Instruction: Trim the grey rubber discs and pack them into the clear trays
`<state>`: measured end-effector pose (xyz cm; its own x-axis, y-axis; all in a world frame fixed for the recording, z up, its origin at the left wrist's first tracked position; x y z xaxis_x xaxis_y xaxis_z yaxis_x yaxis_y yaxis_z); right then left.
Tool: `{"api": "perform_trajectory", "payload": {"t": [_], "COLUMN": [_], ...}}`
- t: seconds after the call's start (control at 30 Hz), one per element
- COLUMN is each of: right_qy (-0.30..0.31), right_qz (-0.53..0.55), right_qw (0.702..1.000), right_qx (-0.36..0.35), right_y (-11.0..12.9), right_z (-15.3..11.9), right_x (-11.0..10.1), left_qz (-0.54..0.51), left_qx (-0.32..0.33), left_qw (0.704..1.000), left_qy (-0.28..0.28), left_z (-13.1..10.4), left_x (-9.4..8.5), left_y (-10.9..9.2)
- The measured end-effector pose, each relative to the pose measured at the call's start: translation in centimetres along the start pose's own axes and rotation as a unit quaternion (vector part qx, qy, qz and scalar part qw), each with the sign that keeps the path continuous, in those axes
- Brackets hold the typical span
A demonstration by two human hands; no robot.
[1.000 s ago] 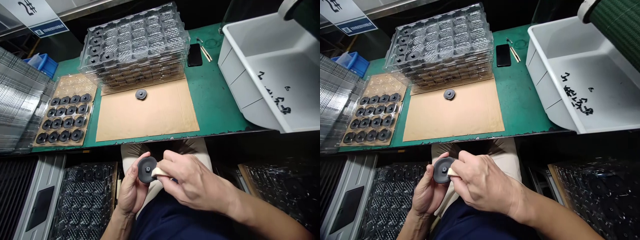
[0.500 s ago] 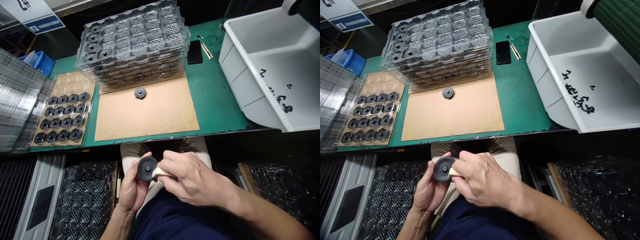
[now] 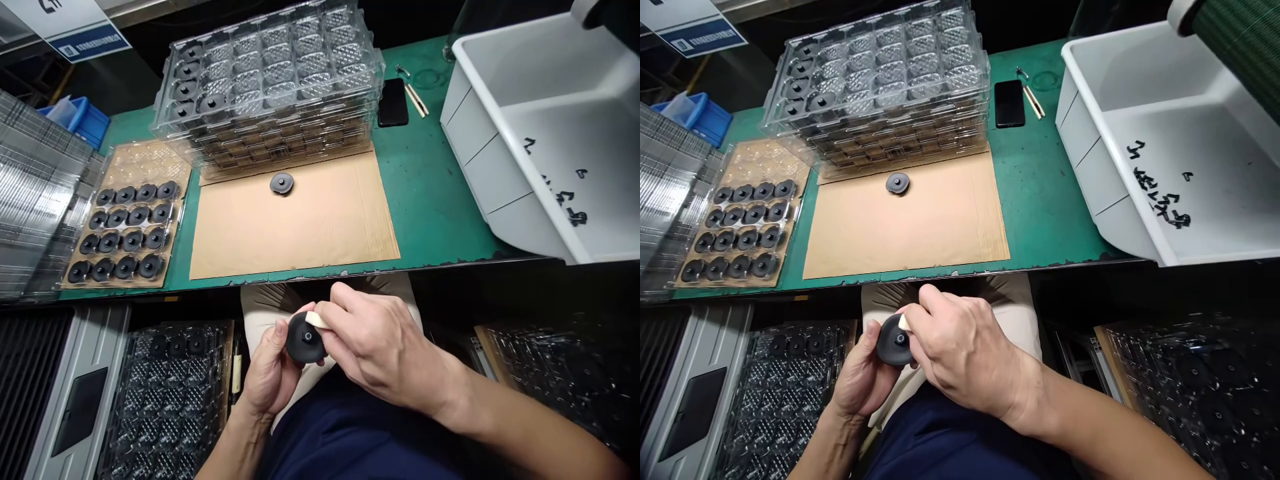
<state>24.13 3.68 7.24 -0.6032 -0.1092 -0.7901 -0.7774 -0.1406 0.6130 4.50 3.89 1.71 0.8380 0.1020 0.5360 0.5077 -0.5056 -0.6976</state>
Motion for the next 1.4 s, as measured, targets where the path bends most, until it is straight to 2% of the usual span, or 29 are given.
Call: {"api": "perform_trajectory", "payload": {"t": [0.2,0.27,0.37,0.43,0.53,0.63,0.7,0.8,0.87,0.93,1.03,1.07,1.2,1.33,1.4], "right_qy": [0.006,0.007,0.020,0.030,0.027,0.021,0.018,0.015,0.014,0.023,0.046,0.051,0.052,0.082,0.078], "right_qz": [-0.011,-0.018,-0.036,-0.048,-0.067,-0.069,-0.064,-0.060,-0.065,-0.071,-0.065,-0.062,-0.086,-0.090,-0.093], "right_qw": [0.999,1.000,0.998,0.995,0.995,0.992,0.992,0.997,0.997,0.993,0.974,0.969,0.974,0.957,0.955], "right_qx": [0.030,0.023,-0.044,-0.078,-0.066,-0.100,-0.106,-0.051,-0.042,-0.091,-0.213,-0.235,-0.201,-0.265,-0.271], "right_y": [0.2,0.2,0.2,0.0,-0.2,-0.1,-0.1,-0.4,-0.5,-0.4,-0.4,-0.5,-1.0,-0.6,-0.5], "right_z": [-0.4,-0.2,0.5,0.9,1.3,1.3,1.2,1.2,1.4,1.8,2.5,2.8,3.6,3.7,3.8], "right_x": [0.2,0.1,0.0,-0.2,-0.2,-0.1,0.0,0.1,0.1,0.1,0.0,-0.1,-0.3,-0.2,-0.3], "left_qz": [-0.011,-0.006,-0.010,-0.023,-0.029,-0.045,-0.058,-0.040,-0.027,-0.039,-0.073,-0.078,-0.072,-0.086,-0.088], "left_qx": [0.047,0.027,-0.024,-0.043,-0.060,-0.088,-0.065,-0.005,-0.011,-0.049,-0.104,-0.115,-0.137,-0.112,-0.110], "left_qw": [0.998,1.000,0.999,0.998,0.997,0.995,0.996,0.999,1.000,0.998,0.991,0.989,0.986,0.989,0.989], "left_qy": [-0.034,-0.008,0.037,0.036,0.028,0.034,0.018,-0.011,-0.004,0.015,0.041,0.048,0.061,0.030,0.036], "left_z": [0.2,0.2,0.1,0.2,0.3,0.5,0.6,0.7,0.8,0.8,0.6,0.6,0.7,0.9,0.9], "left_x": [0.2,0.3,0.4,0.4,0.3,0.3,0.3,0.0,-0.1,-0.1,0.1,0.1,0.2,0.1,-0.1], "left_y": [0.2,0.4,0.8,1.0,1.2,1.2,1.1,0.6,0.6,0.8,1.2,1.3,1.3,1.4,1.4]}}
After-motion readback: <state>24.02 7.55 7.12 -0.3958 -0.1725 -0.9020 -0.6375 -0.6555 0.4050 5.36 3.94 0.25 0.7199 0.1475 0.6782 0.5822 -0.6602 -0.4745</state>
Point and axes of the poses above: each hand's wrist, its own z-axis towards the middle knuckle, its own x-axis out of the palm, y = z × x, the point moved 1 cm from there along z, towards the middle knuckle, and after that the axes turned 14 degrees about x, right-handed, at the moved point
